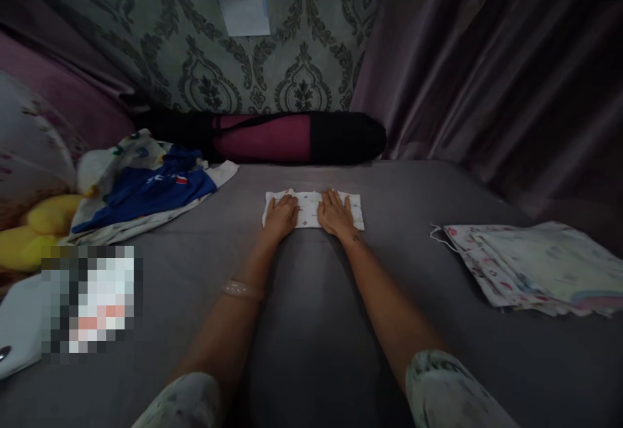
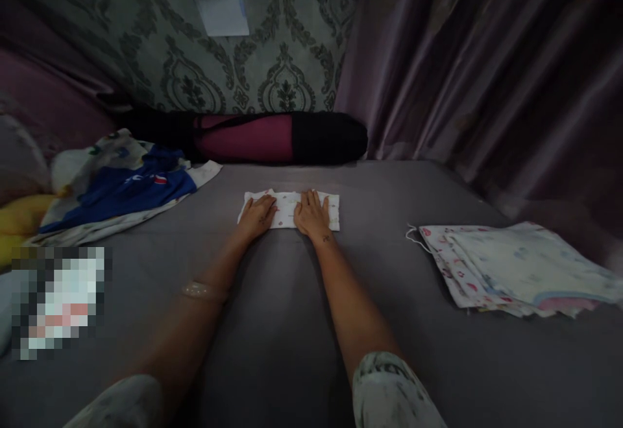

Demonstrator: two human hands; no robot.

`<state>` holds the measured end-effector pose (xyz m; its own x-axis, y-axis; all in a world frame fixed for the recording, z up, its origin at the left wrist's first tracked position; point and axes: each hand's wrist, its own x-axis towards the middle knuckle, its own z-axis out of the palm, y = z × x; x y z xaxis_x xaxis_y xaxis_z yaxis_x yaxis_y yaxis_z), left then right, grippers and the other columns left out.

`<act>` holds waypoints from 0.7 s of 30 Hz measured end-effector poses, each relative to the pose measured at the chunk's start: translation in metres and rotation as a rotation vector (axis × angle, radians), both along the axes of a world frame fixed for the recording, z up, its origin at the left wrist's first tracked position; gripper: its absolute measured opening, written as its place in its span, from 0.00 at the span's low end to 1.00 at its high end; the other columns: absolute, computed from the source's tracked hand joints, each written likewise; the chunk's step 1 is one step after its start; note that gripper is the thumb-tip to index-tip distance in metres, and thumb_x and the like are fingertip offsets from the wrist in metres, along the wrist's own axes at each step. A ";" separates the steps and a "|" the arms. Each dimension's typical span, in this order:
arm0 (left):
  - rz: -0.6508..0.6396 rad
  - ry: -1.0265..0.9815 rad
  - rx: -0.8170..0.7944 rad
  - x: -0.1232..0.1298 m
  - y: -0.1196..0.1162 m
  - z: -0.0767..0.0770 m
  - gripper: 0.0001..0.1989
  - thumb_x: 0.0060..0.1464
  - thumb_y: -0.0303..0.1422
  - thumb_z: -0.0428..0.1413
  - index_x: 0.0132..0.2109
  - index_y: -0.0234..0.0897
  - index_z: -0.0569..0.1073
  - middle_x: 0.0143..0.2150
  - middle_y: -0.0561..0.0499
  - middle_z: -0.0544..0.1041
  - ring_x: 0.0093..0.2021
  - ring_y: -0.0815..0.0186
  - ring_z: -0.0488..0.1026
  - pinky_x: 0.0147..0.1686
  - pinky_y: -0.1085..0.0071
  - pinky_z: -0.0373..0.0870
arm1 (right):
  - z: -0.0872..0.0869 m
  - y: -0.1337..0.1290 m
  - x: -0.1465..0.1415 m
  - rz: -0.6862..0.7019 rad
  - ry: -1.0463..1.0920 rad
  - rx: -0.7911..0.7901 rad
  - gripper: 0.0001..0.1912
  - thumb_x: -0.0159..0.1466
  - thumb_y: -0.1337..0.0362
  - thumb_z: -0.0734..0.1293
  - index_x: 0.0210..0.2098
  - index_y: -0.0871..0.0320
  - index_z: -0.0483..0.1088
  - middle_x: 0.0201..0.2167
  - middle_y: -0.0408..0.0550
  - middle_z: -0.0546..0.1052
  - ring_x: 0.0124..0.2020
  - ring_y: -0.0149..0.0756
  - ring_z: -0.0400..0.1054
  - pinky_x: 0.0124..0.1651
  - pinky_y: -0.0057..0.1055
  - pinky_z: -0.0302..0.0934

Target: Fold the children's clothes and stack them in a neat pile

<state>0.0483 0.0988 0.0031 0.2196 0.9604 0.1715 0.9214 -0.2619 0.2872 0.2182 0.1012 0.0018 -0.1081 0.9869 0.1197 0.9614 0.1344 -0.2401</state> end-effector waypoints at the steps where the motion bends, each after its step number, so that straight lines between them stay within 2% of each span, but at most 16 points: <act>1: 0.000 -0.001 0.000 0.000 0.000 0.000 0.18 0.65 0.33 0.43 0.59 0.38 0.66 0.65 0.42 0.65 0.66 0.61 0.59 0.67 0.53 0.46 | 0.000 0.000 0.000 -0.001 0.002 -0.003 0.29 0.70 0.61 0.48 0.68 0.65 0.52 0.70 0.55 0.52 0.70 0.44 0.41 0.69 0.53 0.32; 7: 0.001 -0.003 -0.016 -0.001 0.001 0.000 0.19 0.65 0.33 0.43 0.60 0.38 0.65 0.65 0.42 0.65 0.66 0.61 0.59 0.67 0.52 0.45 | 0.006 0.002 0.004 0.008 0.014 -0.070 0.29 0.71 0.60 0.47 0.68 0.65 0.50 0.70 0.55 0.50 0.71 0.43 0.40 0.69 0.52 0.32; 12: -0.006 0.009 -0.021 -0.001 0.001 0.000 0.19 0.66 0.33 0.43 0.60 0.37 0.65 0.66 0.42 0.64 0.67 0.61 0.57 0.67 0.52 0.45 | 0.012 0.007 0.021 -0.083 0.003 -0.023 0.29 0.70 0.61 0.46 0.68 0.65 0.52 0.70 0.56 0.52 0.70 0.45 0.43 0.68 0.53 0.35; 21: 0.006 -0.003 -0.028 0.000 -0.001 0.001 0.18 0.66 0.34 0.43 0.60 0.39 0.65 0.66 0.42 0.64 0.67 0.62 0.58 0.67 0.52 0.45 | 0.001 0.006 0.034 -0.083 -0.073 0.017 0.29 0.69 0.63 0.47 0.66 0.67 0.55 0.69 0.58 0.55 0.69 0.45 0.44 0.68 0.48 0.37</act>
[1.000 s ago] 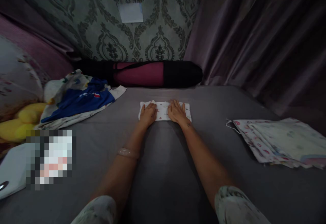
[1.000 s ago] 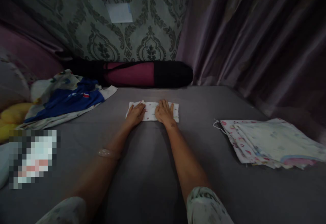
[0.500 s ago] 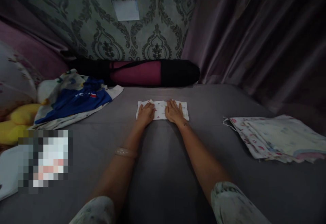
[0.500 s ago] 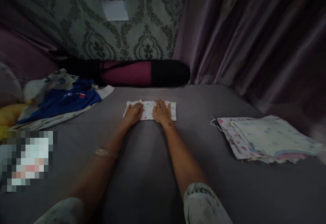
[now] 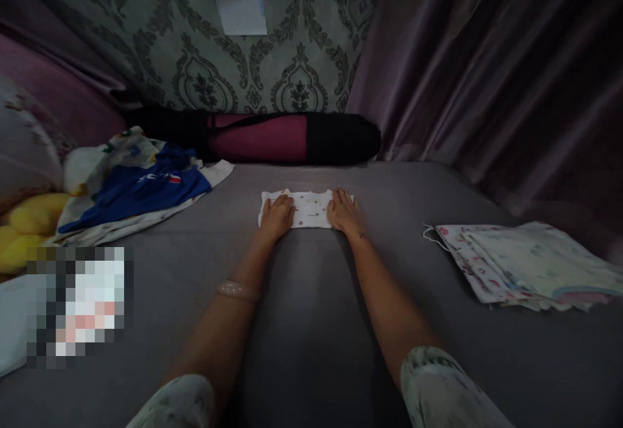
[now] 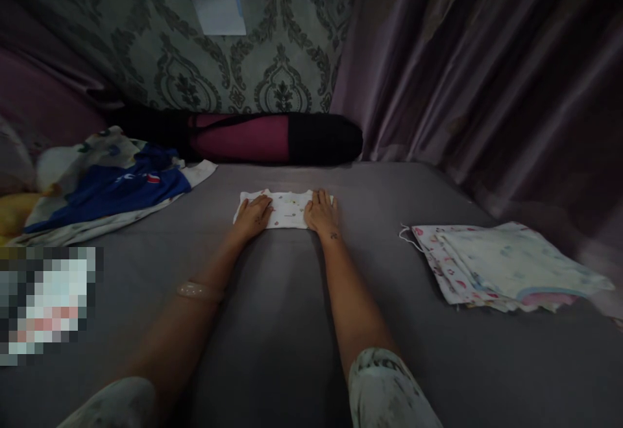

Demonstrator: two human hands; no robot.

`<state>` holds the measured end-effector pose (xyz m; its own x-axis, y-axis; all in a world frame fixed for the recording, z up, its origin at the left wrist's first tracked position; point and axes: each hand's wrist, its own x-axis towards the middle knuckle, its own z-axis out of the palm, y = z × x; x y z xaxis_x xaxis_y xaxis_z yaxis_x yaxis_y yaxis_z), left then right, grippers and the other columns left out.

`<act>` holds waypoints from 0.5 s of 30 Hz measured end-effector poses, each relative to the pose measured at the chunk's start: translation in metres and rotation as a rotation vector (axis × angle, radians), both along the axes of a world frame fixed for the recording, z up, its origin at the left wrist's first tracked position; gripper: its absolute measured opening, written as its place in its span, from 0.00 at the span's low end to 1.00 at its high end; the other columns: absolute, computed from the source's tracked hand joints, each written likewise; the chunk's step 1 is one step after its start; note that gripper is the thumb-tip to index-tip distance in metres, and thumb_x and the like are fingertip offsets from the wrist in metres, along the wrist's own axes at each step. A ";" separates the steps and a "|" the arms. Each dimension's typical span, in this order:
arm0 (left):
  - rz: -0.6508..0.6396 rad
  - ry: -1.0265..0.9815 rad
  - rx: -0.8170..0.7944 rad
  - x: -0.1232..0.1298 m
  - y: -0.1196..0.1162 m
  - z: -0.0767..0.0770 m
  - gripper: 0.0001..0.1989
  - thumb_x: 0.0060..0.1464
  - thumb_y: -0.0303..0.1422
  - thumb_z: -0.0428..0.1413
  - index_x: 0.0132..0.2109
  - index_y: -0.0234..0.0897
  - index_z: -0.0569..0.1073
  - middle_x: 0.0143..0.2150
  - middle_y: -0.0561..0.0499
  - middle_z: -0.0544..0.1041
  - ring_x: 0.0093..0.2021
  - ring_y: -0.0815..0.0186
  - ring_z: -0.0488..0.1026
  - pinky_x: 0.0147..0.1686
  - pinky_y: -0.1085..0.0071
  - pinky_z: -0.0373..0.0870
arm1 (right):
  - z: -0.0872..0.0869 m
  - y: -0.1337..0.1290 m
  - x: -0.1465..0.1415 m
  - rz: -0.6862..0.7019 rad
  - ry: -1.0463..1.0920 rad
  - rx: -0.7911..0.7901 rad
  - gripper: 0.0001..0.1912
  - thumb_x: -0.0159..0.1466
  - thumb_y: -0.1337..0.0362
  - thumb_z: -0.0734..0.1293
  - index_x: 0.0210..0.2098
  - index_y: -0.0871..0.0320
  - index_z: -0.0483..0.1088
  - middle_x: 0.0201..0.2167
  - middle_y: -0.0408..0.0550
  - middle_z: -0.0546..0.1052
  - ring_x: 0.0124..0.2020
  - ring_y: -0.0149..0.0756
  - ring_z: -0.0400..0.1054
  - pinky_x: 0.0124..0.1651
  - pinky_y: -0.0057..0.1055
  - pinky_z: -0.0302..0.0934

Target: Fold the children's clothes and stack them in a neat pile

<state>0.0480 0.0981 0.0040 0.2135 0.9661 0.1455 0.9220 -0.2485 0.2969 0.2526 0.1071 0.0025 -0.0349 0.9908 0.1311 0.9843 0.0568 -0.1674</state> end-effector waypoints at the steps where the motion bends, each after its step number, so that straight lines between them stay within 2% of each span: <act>1: -0.001 0.000 -0.001 0.000 0.000 0.000 0.18 0.66 0.34 0.43 0.60 0.40 0.65 0.66 0.42 0.64 0.67 0.62 0.58 0.67 0.52 0.45 | 0.000 0.000 0.000 0.000 -0.003 0.000 0.28 0.69 0.63 0.47 0.66 0.67 0.55 0.69 0.57 0.55 0.69 0.45 0.44 0.68 0.48 0.37; 8: -0.003 0.000 -0.001 -0.001 0.000 0.000 0.19 0.66 0.34 0.42 0.60 0.40 0.65 0.66 0.43 0.63 0.67 0.62 0.58 0.67 0.53 0.46 | 0.004 0.003 0.002 -0.009 0.031 -0.036 0.29 0.70 0.62 0.47 0.66 0.67 0.53 0.69 0.57 0.54 0.69 0.44 0.44 0.68 0.47 0.39; 15: 0.007 0.032 0.050 -0.004 0.002 0.000 0.21 0.65 0.33 0.41 0.61 0.33 0.65 0.67 0.41 0.63 0.67 0.59 0.57 0.67 0.54 0.47 | 0.005 0.007 0.015 -0.144 0.056 -0.045 0.31 0.70 0.59 0.46 0.68 0.69 0.49 0.70 0.60 0.51 0.70 0.47 0.41 0.68 0.50 0.36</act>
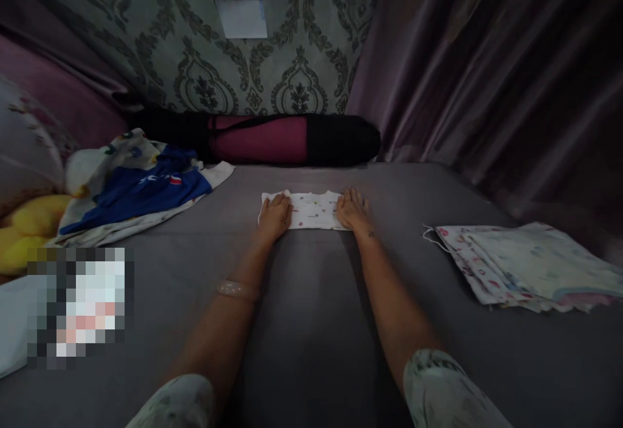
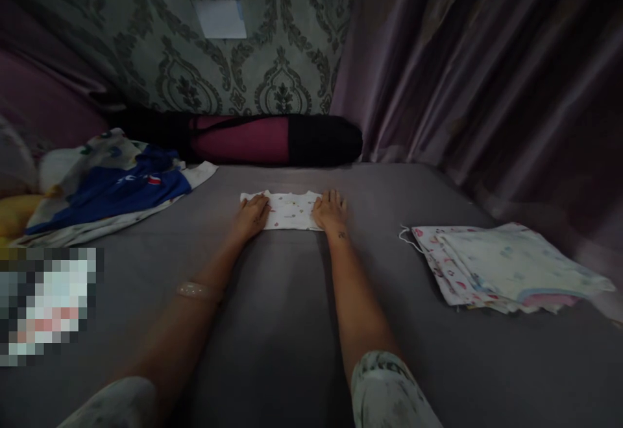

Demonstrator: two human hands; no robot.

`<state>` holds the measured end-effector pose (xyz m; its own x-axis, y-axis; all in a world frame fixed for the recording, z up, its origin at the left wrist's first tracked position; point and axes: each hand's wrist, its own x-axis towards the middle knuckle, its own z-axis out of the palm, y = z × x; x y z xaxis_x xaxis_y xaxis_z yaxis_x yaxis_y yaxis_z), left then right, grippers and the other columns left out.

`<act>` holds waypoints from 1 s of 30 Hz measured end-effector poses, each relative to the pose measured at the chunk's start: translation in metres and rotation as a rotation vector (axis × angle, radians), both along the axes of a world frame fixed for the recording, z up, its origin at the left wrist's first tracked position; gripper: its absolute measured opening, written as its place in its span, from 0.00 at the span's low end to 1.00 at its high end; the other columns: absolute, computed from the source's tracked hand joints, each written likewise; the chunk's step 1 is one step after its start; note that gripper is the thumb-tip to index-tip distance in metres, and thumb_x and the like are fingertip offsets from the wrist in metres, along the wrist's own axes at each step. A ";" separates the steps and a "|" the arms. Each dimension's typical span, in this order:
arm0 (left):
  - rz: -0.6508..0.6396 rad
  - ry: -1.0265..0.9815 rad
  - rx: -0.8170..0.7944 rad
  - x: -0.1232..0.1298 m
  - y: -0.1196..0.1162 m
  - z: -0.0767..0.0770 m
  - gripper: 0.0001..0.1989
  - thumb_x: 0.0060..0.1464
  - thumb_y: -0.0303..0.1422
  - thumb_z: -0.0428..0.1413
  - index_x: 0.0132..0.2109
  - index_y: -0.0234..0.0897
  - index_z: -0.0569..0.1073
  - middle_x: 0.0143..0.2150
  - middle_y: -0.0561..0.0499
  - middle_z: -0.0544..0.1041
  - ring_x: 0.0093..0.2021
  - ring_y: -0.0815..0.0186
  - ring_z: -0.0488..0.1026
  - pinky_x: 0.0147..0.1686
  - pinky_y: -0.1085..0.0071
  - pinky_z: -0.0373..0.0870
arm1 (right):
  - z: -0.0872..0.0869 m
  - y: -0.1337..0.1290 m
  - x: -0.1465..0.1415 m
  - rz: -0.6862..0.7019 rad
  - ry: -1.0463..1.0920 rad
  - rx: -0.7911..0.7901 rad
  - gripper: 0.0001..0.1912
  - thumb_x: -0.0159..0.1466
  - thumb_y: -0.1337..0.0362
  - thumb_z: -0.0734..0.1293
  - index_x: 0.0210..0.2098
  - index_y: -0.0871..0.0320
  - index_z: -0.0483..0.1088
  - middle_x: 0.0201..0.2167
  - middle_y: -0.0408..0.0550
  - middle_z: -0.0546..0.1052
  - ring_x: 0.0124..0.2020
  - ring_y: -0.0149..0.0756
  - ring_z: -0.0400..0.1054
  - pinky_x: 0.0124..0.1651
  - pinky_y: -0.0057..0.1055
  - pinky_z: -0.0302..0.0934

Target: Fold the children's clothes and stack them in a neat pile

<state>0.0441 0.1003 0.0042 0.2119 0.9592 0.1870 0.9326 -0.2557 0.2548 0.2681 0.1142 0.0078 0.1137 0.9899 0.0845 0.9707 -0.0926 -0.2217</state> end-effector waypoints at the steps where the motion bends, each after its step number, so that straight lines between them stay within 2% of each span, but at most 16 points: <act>1: 0.009 0.009 0.014 -0.001 0.001 -0.001 0.22 0.66 0.34 0.40 0.62 0.32 0.64 0.67 0.40 0.62 0.67 0.58 0.57 0.67 0.54 0.46 | -0.001 0.000 0.001 0.008 -0.001 -0.004 0.31 0.71 0.59 0.46 0.68 0.69 0.49 0.70 0.60 0.51 0.70 0.47 0.41 0.68 0.50 0.36; 5: 0.032 0.045 -0.023 -0.006 0.005 -0.007 0.27 0.67 0.40 0.36 0.66 0.30 0.59 0.69 0.38 0.57 0.69 0.55 0.52 0.68 0.53 0.43 | -0.006 -0.001 0.001 0.029 -0.008 -0.021 0.31 0.71 0.58 0.46 0.68 0.69 0.50 0.70 0.60 0.50 0.70 0.49 0.42 0.67 0.50 0.37; 10: 0.067 0.071 -0.072 -0.007 0.009 -0.014 0.30 0.66 0.44 0.34 0.68 0.35 0.56 0.70 0.40 0.55 0.71 0.54 0.47 0.67 0.51 0.42 | -0.007 0.000 0.002 0.031 0.024 -0.050 0.31 0.71 0.58 0.46 0.67 0.69 0.51 0.70 0.59 0.50 0.70 0.49 0.41 0.67 0.50 0.38; 12: 0.090 0.075 -0.076 -0.006 0.010 -0.015 0.30 0.66 0.44 0.33 0.68 0.35 0.55 0.71 0.39 0.54 0.71 0.53 0.47 0.67 0.50 0.43 | -0.005 0.003 0.005 0.040 0.029 -0.043 0.29 0.71 0.58 0.48 0.67 0.67 0.53 0.69 0.59 0.53 0.69 0.49 0.44 0.67 0.50 0.39; 15: 0.110 0.082 -0.098 -0.005 0.011 -0.015 0.30 0.66 0.44 0.34 0.68 0.34 0.54 0.71 0.39 0.54 0.71 0.52 0.47 0.66 0.49 0.44 | -0.002 0.008 0.014 0.079 0.022 -0.036 0.26 0.71 0.60 0.51 0.63 0.64 0.61 0.64 0.59 0.62 0.65 0.48 0.53 0.64 0.45 0.46; 19: 0.099 0.120 -0.079 -0.005 0.012 -0.007 0.29 0.66 0.43 0.35 0.67 0.34 0.57 0.69 0.37 0.58 0.69 0.52 0.53 0.64 0.47 0.48 | 0.001 0.016 0.027 0.136 0.036 -0.028 0.20 0.69 0.61 0.56 0.56 0.59 0.70 0.58 0.56 0.69 0.58 0.44 0.61 0.59 0.36 0.53; 23: 0.065 0.220 -0.036 -0.009 0.021 0.007 0.22 0.64 0.33 0.40 0.61 0.37 0.66 0.59 0.39 0.71 0.59 0.53 0.68 0.62 0.48 0.52 | 0.001 0.018 0.031 0.084 0.056 0.001 0.19 0.68 0.59 0.60 0.56 0.55 0.70 0.56 0.55 0.69 0.58 0.46 0.60 0.57 0.38 0.53; 25: 0.055 0.258 -0.055 -0.012 0.028 0.014 0.21 0.61 0.28 0.42 0.57 0.38 0.70 0.54 0.40 0.75 0.54 0.54 0.71 0.60 0.50 0.54 | 0.002 0.018 0.030 0.057 0.063 0.009 0.20 0.68 0.58 0.61 0.57 0.55 0.69 0.55 0.55 0.69 0.57 0.48 0.59 0.56 0.40 0.53; 27: 0.052 0.266 -0.085 -0.015 0.038 0.018 0.20 0.59 0.26 0.43 0.55 0.39 0.71 0.53 0.40 0.75 0.54 0.53 0.71 0.59 0.50 0.56 | 0.004 0.016 0.028 0.036 0.073 0.025 0.20 0.67 0.57 0.62 0.57 0.54 0.69 0.55 0.55 0.68 0.58 0.49 0.58 0.56 0.42 0.53; 30: 0.090 0.249 -0.149 -0.021 0.056 0.020 0.20 0.58 0.28 0.46 0.57 0.40 0.70 0.58 0.38 0.71 0.58 0.49 0.67 0.56 0.47 0.60 | 0.009 0.013 0.026 0.008 0.097 0.036 0.20 0.66 0.58 0.63 0.56 0.53 0.70 0.55 0.56 0.67 0.58 0.51 0.57 0.55 0.44 0.54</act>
<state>0.0231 0.1564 0.0240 0.1466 0.9892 -0.0043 0.9883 -0.1463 0.0437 0.2938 0.1268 0.0164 0.1151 0.9874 0.1088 0.9453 -0.0752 -0.3174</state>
